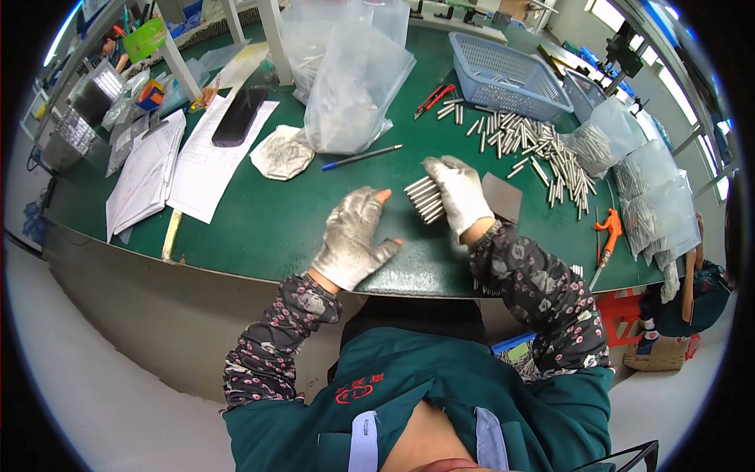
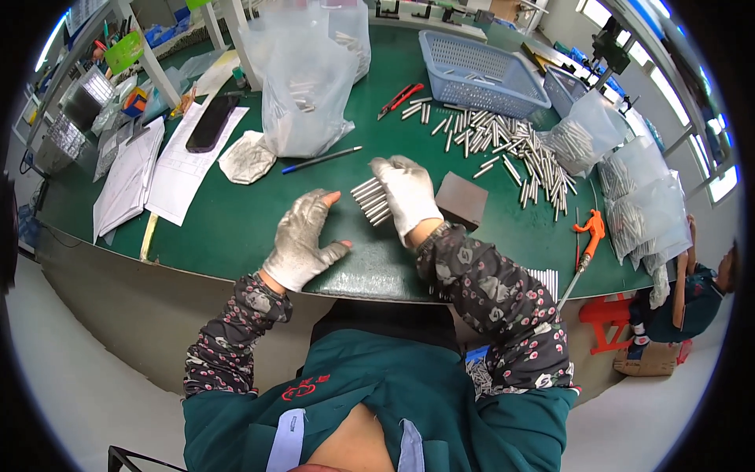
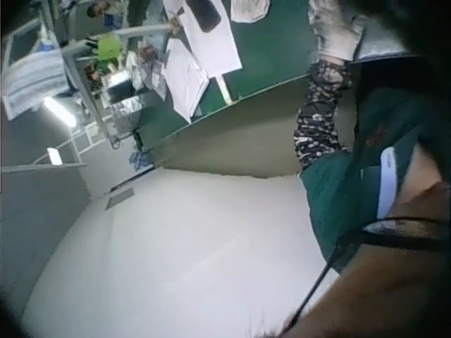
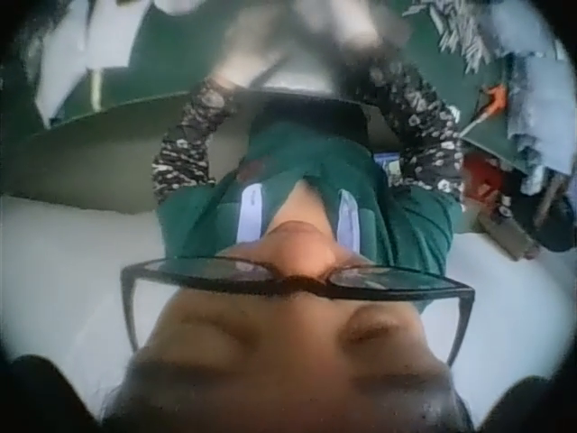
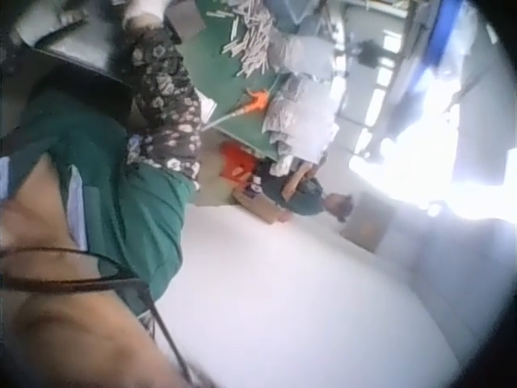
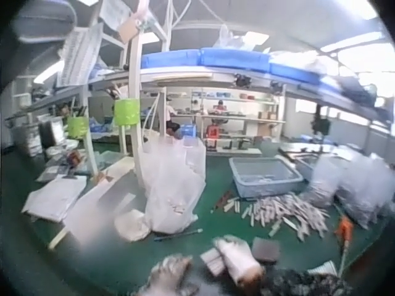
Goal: Inspecting, cleaning with air, and organizing small metal tubes on a factory workbench.
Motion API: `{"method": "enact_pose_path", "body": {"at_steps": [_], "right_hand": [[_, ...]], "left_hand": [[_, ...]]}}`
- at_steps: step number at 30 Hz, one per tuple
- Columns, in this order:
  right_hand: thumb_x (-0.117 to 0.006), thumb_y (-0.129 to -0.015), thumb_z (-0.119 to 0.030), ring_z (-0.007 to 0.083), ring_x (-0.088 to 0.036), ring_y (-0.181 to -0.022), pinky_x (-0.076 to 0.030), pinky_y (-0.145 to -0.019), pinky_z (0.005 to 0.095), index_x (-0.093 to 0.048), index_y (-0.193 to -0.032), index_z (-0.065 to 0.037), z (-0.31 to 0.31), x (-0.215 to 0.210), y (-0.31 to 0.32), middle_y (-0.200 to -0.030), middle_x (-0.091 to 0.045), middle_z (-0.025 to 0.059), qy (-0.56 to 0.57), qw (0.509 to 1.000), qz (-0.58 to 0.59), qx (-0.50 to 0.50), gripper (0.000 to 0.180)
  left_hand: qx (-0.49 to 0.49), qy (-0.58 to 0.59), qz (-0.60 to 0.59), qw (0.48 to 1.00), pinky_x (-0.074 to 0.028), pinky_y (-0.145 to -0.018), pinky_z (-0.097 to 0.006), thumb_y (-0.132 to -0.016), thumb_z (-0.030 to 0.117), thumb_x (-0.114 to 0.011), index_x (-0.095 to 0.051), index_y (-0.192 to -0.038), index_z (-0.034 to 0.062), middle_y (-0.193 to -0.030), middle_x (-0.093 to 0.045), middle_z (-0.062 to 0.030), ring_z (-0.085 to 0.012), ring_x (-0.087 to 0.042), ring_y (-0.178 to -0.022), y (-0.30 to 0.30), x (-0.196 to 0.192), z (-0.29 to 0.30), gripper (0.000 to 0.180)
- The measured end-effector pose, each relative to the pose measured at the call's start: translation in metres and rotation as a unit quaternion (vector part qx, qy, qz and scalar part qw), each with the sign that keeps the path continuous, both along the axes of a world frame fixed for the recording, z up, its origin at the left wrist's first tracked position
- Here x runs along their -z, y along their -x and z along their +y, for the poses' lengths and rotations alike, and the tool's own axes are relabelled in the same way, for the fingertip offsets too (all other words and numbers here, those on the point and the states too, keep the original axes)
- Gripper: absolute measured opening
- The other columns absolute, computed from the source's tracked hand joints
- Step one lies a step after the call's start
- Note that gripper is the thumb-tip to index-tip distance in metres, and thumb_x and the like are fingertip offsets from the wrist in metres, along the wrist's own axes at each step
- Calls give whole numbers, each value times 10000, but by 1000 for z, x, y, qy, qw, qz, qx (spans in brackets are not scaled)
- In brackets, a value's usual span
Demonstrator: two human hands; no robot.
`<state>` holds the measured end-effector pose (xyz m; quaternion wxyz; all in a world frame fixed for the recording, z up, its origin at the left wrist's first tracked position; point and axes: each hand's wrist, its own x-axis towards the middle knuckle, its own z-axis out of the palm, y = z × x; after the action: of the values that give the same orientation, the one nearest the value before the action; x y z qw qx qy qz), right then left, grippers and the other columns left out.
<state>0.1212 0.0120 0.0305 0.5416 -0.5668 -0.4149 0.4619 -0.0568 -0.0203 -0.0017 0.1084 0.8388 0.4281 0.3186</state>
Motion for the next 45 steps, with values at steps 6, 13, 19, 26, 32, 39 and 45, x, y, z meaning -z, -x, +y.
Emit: {"method": "enact_pose_path", "body": {"at_steps": [6, 13, 19, 26, 32, 39, 45], "right_hand": [[-559, -848, -285, 131, -559, -578, -457, -547, 280, -558, -837, -95, -37, -27, 18, -715, -586, 17, 103, 956, 273, -7, 191], [-496, -881, -219, 178, -585, -798, -477, -713, 298, -574, -969, -45, -51, 6, 36, -897, -607, 58, -11, 907, 421, 29, 210], [-429, -910, -198, 170, -592, -821, -481, -715, 285, -564, -1013, -61, -52, 5, 39, -906, -626, 49, -6, 938, 344, 33, 218], [-436, -930, -260, 178, -586, -828, -511, -619, 311, -518, -1128, -83, -63, -12, 22, -1047, -580, 47, 85, 919, 348, -163, 279], [-491, -897, -299, 172, -573, -862, -509, -585, 293, -499, -1162, -59, -68, -24, 18, -1029, -578, 43, 105, 969, 179, -135, 358], [-558, -861, -337, 132, -581, -718, -464, -629, 242, -596, -1044, -11, -61, -9, 13, -840, -629, 58, -68, 964, -258, -7, 376], [-562, -791, -298, 333, -606, -783, -473, -704, 375, -609, -925, -70, -59, -8, -13, -816, -633, 157, -85, 947, -303, -67, 268]], "left_hand": [[152, 165, -486, 845, -287, -1032, -379, -502, 566, -784, -88, -1408, 33, -1414, -241, -200, -297, -246, -1314, -59, -2, -6, 1260], [149, 131, -667, 718, -469, -841, -284, -629, 259, -818, -259, -1336, 65, -1216, -495, -159, -192, -538, -1028, -86, -11, -13, 922], [104, 225, -699, 671, -482, -711, -229, -680, -53, -669, -455, -1082, 64, -896, -584, -35, -107, -567, -781, -72, -6, -4, 470], [183, 336, -826, 414, -464, -862, -430, -780, 50, -579, -472, -1023, 81, -884, -558, -93, -264, -553, -910, -61, 6, 4, 268], [192, 354, -832, 382, -410, -919, -447, -727, 74, -632, -543, -964, 52, -884, -562, -79, -248, -531, -947, -61, 12, 8, 254], [217, 325, -829, 400, -396, -951, -456, -727, -8, -601, -527, -958, 45, -831, -545, -81, -225, -539, -857, -55, -8, 7, 248], [162, 186, -542, 803, -493, -733, -287, -689, -116, -554, -467, -993, 63, -788, -551, -44, -141, -567, -746, -38, -11, 19, 364]]}}
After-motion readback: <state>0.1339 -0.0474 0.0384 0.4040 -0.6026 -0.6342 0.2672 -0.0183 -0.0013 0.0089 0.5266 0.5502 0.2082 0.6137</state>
